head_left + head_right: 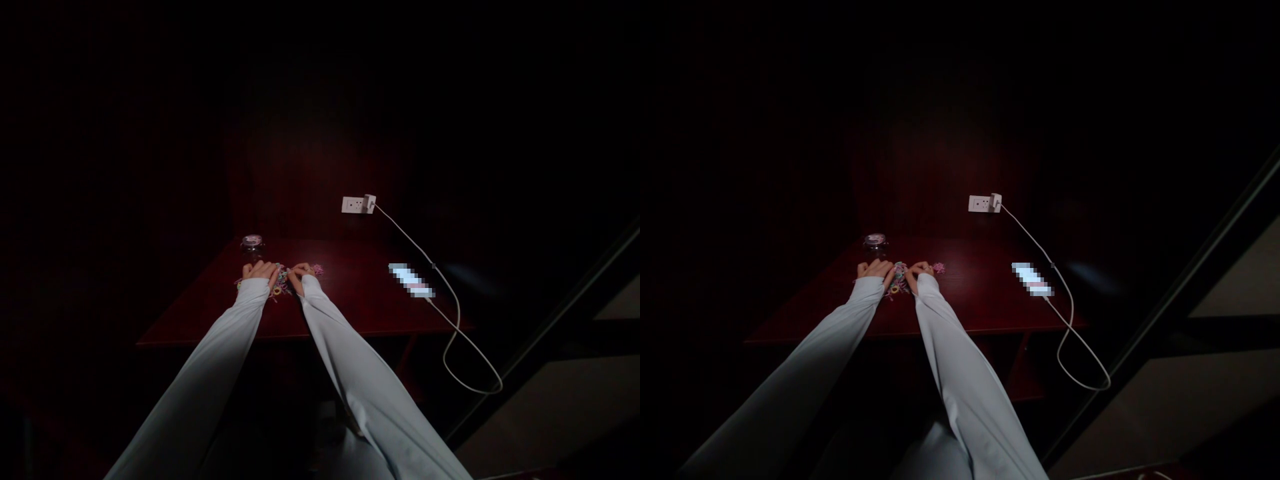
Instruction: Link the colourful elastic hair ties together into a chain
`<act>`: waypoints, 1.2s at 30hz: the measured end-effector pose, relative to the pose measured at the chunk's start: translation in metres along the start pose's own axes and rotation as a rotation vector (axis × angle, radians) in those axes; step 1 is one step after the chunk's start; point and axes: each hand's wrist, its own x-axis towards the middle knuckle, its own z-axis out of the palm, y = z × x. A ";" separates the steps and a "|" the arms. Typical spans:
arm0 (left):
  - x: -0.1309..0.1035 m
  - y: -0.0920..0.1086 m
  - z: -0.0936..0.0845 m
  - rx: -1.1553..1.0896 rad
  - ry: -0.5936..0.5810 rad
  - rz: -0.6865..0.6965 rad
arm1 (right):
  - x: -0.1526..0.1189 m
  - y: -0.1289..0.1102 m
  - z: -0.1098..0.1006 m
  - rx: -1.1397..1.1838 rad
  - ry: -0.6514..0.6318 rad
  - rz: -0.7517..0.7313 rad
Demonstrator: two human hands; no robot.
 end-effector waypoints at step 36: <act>0.000 -0.003 0.003 -0.026 0.007 0.029 | 0.008 0.019 0.012 0.233 0.114 -0.073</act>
